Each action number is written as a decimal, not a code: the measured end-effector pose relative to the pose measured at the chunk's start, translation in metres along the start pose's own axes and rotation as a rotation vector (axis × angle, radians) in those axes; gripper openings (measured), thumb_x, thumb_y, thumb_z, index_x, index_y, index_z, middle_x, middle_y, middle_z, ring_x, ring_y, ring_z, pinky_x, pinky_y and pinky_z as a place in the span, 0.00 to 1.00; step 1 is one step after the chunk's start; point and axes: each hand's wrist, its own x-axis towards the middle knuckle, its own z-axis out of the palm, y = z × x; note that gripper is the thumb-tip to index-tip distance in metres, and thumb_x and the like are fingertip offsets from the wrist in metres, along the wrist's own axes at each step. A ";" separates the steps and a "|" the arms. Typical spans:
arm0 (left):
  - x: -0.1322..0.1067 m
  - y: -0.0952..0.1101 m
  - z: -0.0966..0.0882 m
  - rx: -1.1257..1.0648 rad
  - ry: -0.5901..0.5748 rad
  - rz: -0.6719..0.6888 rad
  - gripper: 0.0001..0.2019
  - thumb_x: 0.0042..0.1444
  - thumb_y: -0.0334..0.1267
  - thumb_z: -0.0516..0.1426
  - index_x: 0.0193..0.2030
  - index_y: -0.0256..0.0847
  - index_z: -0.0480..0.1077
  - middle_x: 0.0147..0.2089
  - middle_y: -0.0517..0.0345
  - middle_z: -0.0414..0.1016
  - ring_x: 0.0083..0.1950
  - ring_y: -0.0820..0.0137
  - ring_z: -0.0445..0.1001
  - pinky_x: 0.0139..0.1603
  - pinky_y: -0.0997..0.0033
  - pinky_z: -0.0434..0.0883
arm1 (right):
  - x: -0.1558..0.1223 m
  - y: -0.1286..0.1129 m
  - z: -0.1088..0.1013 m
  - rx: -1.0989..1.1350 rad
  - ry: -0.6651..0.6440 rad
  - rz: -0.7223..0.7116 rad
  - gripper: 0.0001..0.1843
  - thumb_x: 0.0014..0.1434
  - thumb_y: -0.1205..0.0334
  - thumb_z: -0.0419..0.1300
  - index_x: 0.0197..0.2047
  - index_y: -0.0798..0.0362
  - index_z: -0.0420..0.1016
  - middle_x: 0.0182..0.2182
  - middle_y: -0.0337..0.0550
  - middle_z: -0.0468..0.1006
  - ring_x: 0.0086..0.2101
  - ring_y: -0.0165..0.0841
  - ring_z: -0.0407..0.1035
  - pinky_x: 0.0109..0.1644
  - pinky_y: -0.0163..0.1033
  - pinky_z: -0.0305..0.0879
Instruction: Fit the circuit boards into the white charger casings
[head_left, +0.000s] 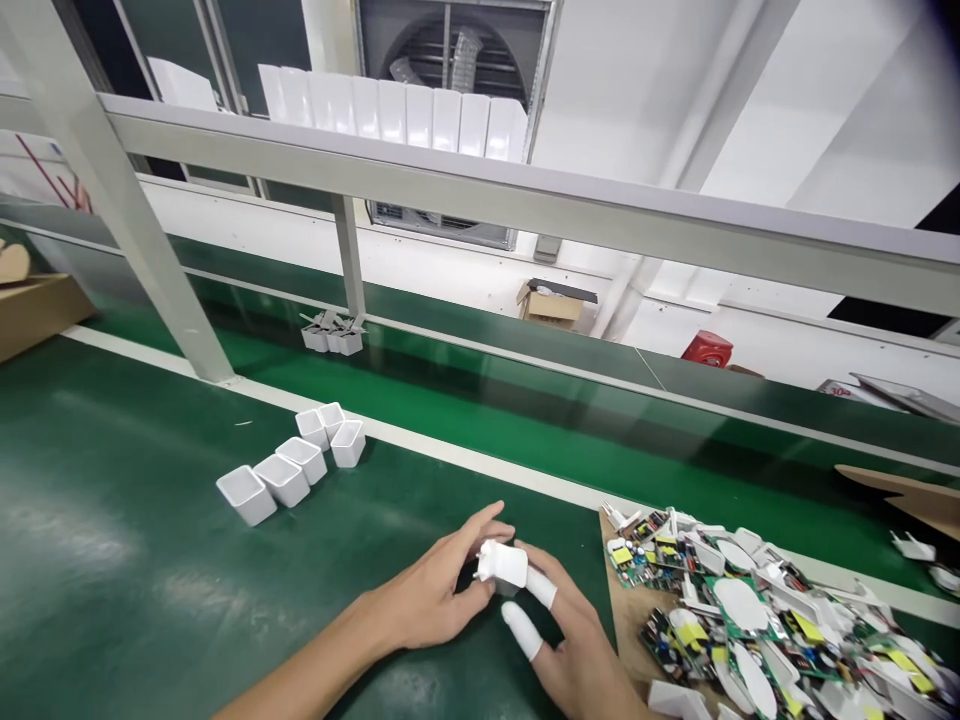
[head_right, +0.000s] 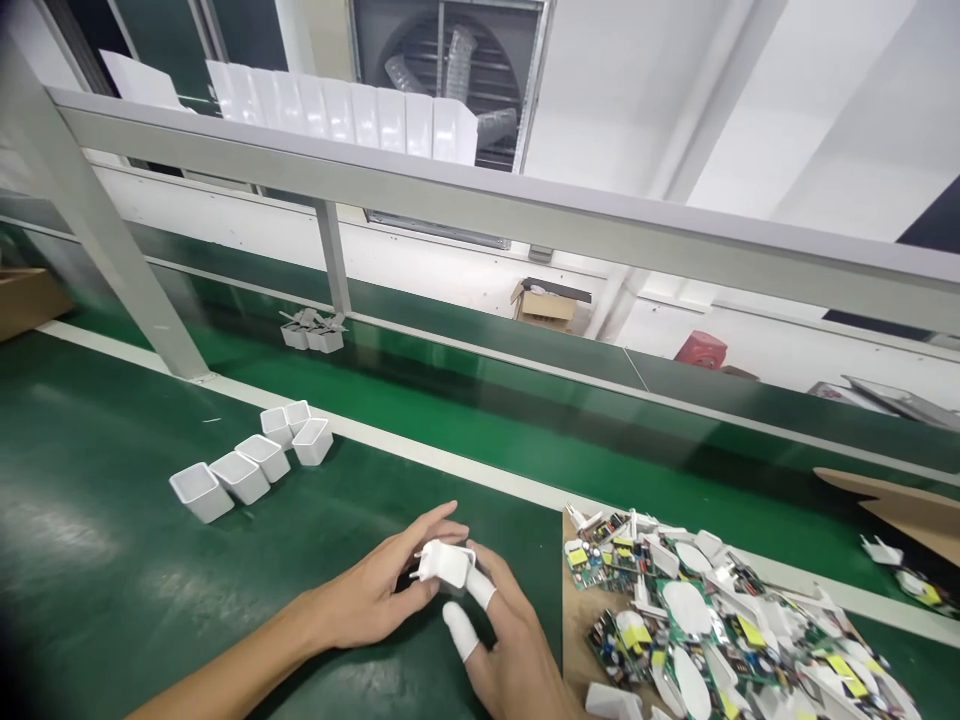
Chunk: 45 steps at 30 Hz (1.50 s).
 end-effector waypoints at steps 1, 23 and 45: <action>-0.001 0.000 -0.001 -0.010 -0.006 -0.016 0.41 0.67 0.31 0.56 0.81 0.54 0.41 0.75 0.48 0.66 0.72 0.56 0.68 0.72 0.47 0.67 | 0.001 -0.001 0.003 -0.016 -0.001 -0.030 0.24 0.70 0.70 0.55 0.68 0.49 0.68 0.60 0.54 0.76 0.58 0.41 0.76 0.61 0.43 0.76; 0.003 -0.006 0.005 0.081 0.207 0.122 0.33 0.72 0.45 0.56 0.78 0.53 0.47 0.69 0.49 0.69 0.63 0.58 0.72 0.66 0.54 0.70 | 0.004 -0.007 0.006 -0.046 0.139 -0.091 0.19 0.68 0.75 0.54 0.56 0.49 0.74 0.47 0.49 0.77 0.41 0.35 0.78 0.44 0.36 0.79; 0.013 -0.011 0.013 -0.032 0.305 0.027 0.21 0.75 0.48 0.51 0.71 0.51 0.55 0.50 0.57 0.72 0.41 0.68 0.77 0.47 0.63 0.77 | 0.000 -0.006 0.011 0.173 0.012 0.218 0.19 0.67 0.68 0.56 0.58 0.46 0.77 0.47 0.47 0.76 0.43 0.37 0.75 0.52 0.42 0.75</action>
